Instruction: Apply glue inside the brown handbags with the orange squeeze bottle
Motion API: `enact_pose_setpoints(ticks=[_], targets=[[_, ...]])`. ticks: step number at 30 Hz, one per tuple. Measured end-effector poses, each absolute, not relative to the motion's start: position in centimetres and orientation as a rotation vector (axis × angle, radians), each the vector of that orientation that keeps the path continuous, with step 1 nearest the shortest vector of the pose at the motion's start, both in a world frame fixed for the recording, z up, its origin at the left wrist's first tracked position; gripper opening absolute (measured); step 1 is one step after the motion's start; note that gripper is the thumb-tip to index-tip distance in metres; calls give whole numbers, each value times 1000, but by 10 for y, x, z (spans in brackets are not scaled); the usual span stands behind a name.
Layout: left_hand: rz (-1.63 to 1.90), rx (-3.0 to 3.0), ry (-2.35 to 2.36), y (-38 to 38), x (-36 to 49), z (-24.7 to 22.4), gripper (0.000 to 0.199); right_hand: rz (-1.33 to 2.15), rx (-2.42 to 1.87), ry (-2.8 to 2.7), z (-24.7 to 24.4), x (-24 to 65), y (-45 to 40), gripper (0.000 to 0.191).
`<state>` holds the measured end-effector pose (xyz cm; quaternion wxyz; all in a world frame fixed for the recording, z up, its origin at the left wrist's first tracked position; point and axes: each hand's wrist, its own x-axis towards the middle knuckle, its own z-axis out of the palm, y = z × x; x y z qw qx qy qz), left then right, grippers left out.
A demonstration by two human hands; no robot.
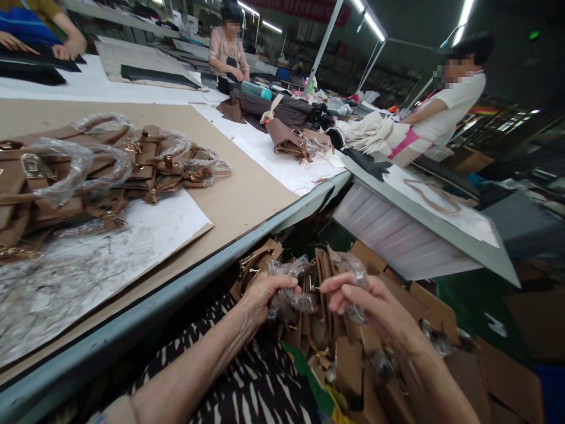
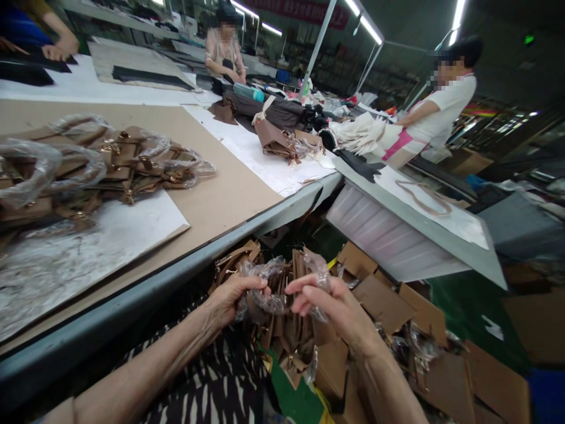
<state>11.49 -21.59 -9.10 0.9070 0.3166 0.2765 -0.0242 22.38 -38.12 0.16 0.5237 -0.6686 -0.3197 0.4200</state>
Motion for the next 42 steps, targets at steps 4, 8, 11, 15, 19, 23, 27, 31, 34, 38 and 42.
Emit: enact_pose_setpoints(ticks=[4,8,11,15,19,23,27,31,34,38,42], targets=[[-70,618,496,-212,110,-94,17,843,-1560,-486,2,246,-410,30],[-111,585,415,-209,102,-94,28,780,-1585,-293,-15,280,-429,23],[-117,640,428,-207,91,-91,32,723,-1641,-140,-37,316,-454,17],[-97,703,441,-206,77,-88,29,632,-1763,43,-63,357,-493,23],[-101,729,461,-209,77,-86,28,636,-1914,72,-86,374,-510,19],[-63,714,520,-214,88,-89,26,544,-2123,-18,-90,368,-504,11],[-58,744,573,-226,103,-98,20,165,-2281,-195,-65,327,-483,43],[-56,798,548,-244,110,-102,15,42,-2234,-663,-47,248,-444,22],[-28,877,426,-252,102,-97,15,645,-2128,-914,-55,198,-413,25],[-74,891,303,-247,84,-84,24,862,-1947,-864,-69,171,-395,36],[-227,875,223,-240,73,-87,39,1060,-1527,-604,-67,154,-396,51]])
